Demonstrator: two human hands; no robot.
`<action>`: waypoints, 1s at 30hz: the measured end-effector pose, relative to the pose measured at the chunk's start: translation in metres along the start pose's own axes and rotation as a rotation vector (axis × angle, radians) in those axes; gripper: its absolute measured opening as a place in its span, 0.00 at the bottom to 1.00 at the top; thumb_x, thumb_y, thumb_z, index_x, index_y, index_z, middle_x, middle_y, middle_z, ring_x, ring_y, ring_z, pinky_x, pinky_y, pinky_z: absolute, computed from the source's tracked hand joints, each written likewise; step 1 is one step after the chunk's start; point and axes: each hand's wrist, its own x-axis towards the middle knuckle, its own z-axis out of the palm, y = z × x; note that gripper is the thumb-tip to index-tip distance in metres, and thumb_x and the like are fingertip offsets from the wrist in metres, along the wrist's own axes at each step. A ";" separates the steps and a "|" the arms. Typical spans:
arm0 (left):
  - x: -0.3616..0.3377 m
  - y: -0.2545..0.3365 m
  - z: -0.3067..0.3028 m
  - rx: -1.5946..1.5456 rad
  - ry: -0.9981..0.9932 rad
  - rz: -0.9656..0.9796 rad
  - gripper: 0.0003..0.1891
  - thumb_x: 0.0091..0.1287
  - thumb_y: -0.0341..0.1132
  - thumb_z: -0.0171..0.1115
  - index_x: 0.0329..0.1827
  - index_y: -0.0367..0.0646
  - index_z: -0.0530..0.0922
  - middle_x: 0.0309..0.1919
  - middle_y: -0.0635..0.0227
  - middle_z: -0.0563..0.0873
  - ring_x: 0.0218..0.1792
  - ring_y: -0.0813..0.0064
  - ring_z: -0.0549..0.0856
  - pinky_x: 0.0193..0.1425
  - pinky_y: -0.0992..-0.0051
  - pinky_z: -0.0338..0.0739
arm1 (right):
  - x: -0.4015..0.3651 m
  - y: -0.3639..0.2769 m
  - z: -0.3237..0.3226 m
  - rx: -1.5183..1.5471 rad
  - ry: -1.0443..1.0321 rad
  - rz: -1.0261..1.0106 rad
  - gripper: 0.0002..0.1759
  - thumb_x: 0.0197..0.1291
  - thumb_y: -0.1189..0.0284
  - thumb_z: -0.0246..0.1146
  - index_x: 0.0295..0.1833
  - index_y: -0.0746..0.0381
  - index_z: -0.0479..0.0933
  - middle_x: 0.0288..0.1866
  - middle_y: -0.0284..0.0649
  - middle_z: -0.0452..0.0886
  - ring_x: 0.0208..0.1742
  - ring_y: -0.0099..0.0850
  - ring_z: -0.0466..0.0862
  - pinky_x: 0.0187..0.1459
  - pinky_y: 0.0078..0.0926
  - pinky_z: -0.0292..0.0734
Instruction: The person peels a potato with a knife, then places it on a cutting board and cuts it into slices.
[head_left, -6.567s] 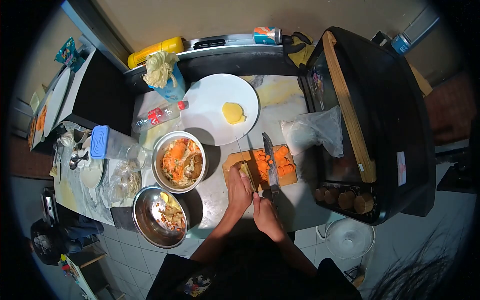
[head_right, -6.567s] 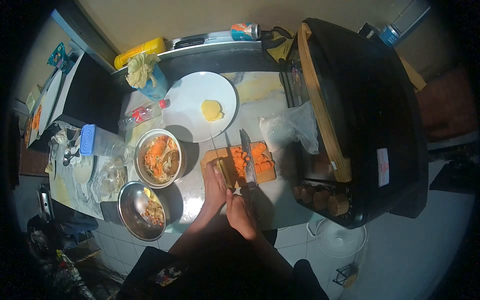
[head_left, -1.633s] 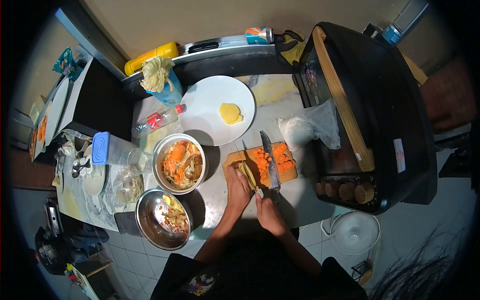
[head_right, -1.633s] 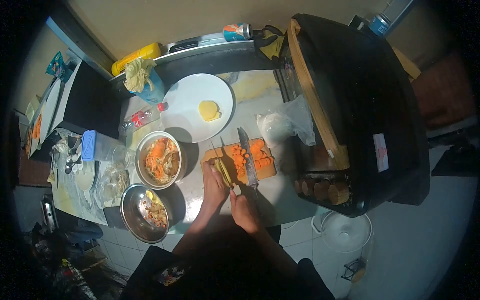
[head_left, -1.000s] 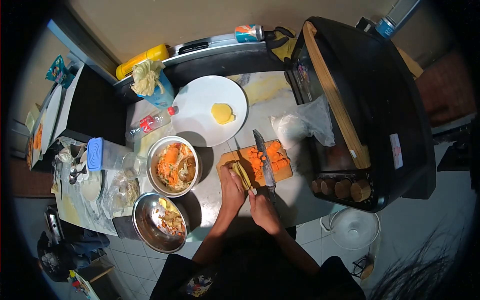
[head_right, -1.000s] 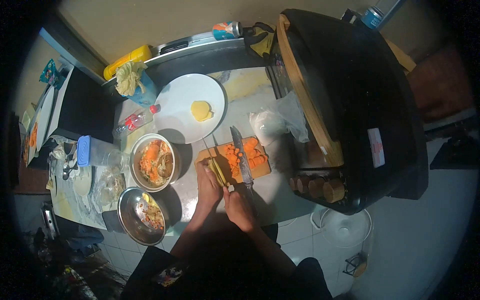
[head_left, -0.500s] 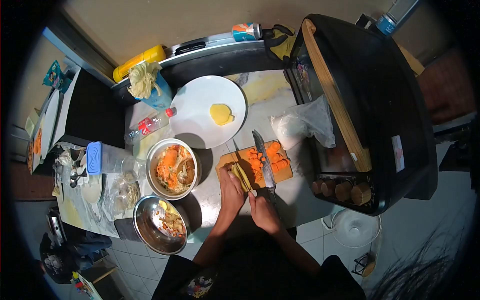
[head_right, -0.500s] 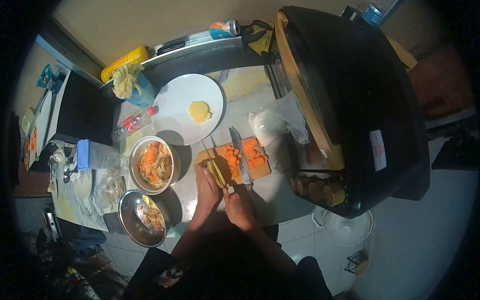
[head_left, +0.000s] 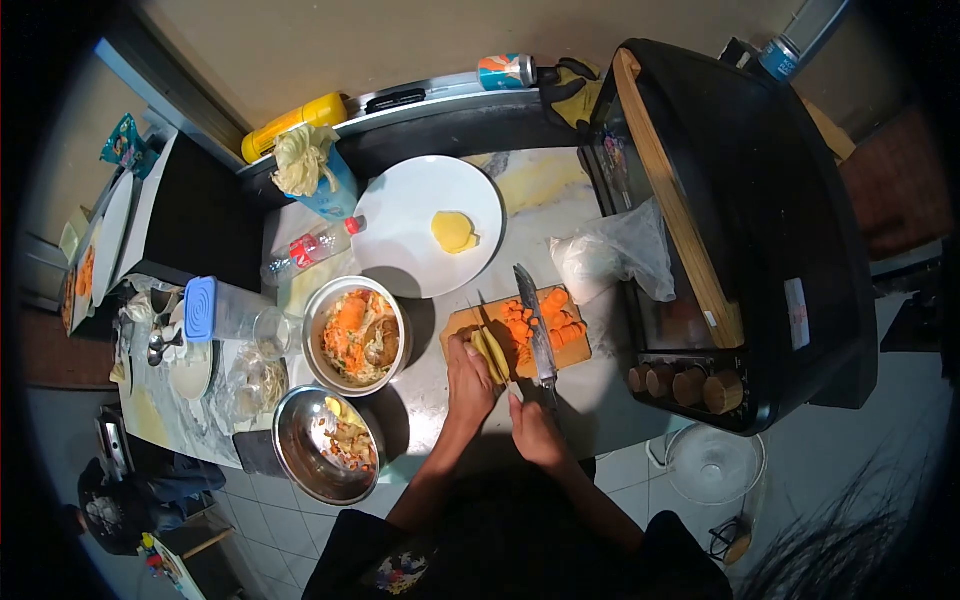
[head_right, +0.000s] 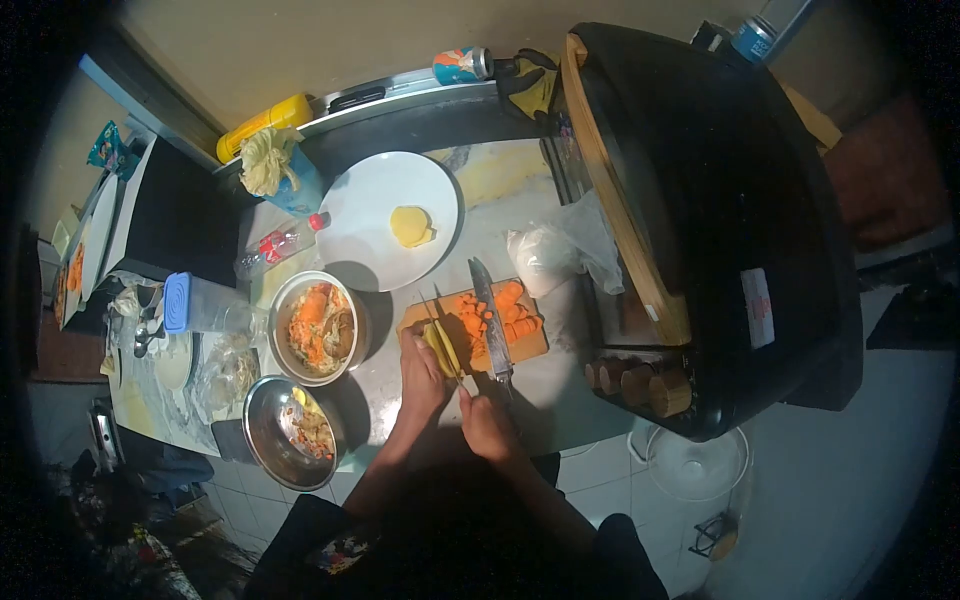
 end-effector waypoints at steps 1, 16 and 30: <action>0.001 0.000 -0.001 0.005 0.005 -0.002 0.17 0.74 0.32 0.33 0.54 0.25 0.65 0.45 0.38 0.73 0.47 0.39 0.74 0.56 0.57 0.68 | -0.002 0.005 0.003 0.002 -0.005 -0.005 0.32 0.72 0.57 0.44 0.28 0.72 0.78 0.28 0.66 0.77 0.36 0.62 0.80 0.39 0.55 0.73; -0.001 0.001 -0.001 0.044 0.007 0.037 0.16 0.74 0.32 0.33 0.53 0.26 0.65 0.45 0.38 0.72 0.48 0.40 0.74 0.56 0.57 0.67 | -0.010 0.027 0.020 0.054 0.147 -0.129 0.29 0.73 0.63 0.45 0.24 0.75 0.72 0.22 0.67 0.73 0.34 0.61 0.78 0.33 0.54 0.69; 0.001 0.001 -0.002 0.028 0.012 0.044 0.15 0.74 0.31 0.35 0.52 0.27 0.66 0.42 0.40 0.71 0.45 0.40 0.73 0.52 0.56 0.67 | 0.002 0.022 0.024 0.055 0.143 -0.042 0.31 0.72 0.60 0.46 0.23 0.75 0.73 0.22 0.65 0.74 0.32 0.61 0.79 0.31 0.54 0.71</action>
